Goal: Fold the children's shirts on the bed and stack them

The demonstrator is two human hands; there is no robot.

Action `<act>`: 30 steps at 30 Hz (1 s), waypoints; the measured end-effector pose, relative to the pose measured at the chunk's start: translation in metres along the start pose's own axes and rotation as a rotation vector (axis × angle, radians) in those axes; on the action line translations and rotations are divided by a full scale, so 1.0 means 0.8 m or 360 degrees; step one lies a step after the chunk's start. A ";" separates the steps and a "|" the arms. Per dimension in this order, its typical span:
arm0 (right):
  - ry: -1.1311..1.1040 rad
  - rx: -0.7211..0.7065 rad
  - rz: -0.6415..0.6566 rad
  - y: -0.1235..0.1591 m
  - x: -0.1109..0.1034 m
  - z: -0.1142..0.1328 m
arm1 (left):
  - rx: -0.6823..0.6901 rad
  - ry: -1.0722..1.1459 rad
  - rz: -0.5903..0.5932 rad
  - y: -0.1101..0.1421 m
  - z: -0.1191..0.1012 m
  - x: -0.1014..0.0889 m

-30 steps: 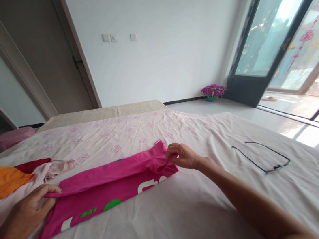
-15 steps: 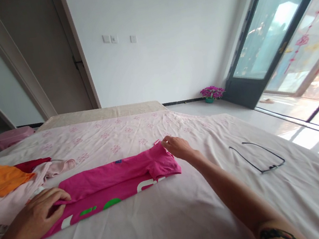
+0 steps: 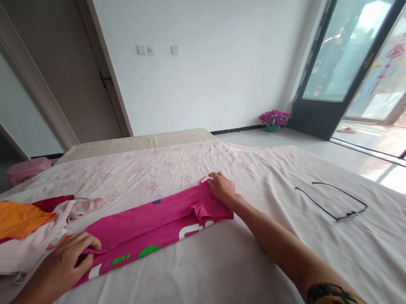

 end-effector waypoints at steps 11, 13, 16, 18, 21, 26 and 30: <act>-0.0303 -0.0984 0.0542 0.090 -0.028 0.059 | -0.0021 0.0094 -0.0028 0.001 -0.015 -0.005; -0.0291 -0.1054 0.0537 0.097 -0.022 0.058 | -0.0029 0.0130 -0.0006 0.002 -0.018 -0.007; -0.0364 -0.0972 0.0643 0.091 -0.016 0.049 | -0.0079 0.0161 0.0115 0.004 -0.020 -0.009; -0.0430 -0.0788 0.0668 0.079 -0.018 0.037 | -0.0149 0.0159 0.0204 0.004 -0.020 -0.012; -0.0455 -0.0460 0.0468 0.060 -0.031 0.012 | -0.0190 0.0131 0.0192 0.000 -0.024 -0.019; -0.0108 -0.0220 0.0312 0.056 -0.055 -0.024 | -0.0106 0.0229 0.0094 -0.013 -0.048 -0.020; -0.0115 0.0033 0.0510 0.066 -0.052 -0.043 | -0.0088 0.0292 0.0083 -0.019 -0.063 -0.002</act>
Point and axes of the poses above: each hand's wrist, its own y-axis away from the middle knuckle, its own x-axis out of the palm, z = x × y, the point moved 4 cm from there along -y, towards the middle knuckle, and after that the axes turned 2 degrees about -y, right-handed, at the moved point
